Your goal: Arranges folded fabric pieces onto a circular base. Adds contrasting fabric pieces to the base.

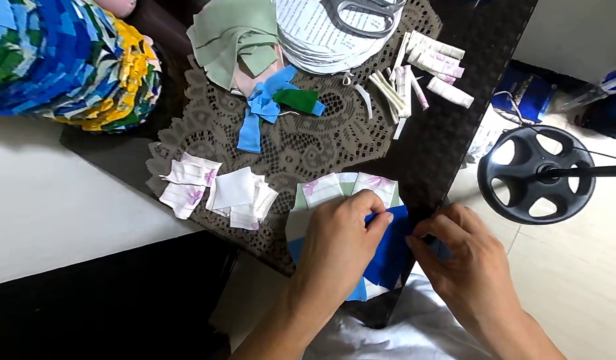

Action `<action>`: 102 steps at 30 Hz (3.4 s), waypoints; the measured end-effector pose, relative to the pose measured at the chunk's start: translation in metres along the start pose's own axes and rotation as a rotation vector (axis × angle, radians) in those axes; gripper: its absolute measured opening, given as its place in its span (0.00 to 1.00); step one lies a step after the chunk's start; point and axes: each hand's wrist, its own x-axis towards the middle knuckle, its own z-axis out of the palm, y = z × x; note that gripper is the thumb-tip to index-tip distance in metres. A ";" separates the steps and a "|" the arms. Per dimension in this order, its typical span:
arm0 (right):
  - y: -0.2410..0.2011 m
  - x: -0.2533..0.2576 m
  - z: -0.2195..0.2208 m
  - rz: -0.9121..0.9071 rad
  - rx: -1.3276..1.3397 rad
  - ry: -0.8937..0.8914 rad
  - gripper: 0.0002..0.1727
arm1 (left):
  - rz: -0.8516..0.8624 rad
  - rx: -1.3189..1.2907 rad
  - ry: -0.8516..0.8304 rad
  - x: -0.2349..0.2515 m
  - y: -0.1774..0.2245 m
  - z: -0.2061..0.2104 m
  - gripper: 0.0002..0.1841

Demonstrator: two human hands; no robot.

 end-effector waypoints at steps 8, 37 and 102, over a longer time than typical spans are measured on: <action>0.036 -0.007 -0.020 0.072 0.208 0.104 0.10 | 0.009 -0.010 0.001 0.001 -0.001 0.001 0.06; 0.022 -0.011 0.003 -0.119 0.130 0.147 0.11 | 0.173 0.032 -0.045 0.005 0.002 -0.012 0.07; 0.015 0.001 0.010 -0.163 0.088 0.166 0.07 | 0.045 0.055 -0.019 0.004 0.000 -0.006 0.05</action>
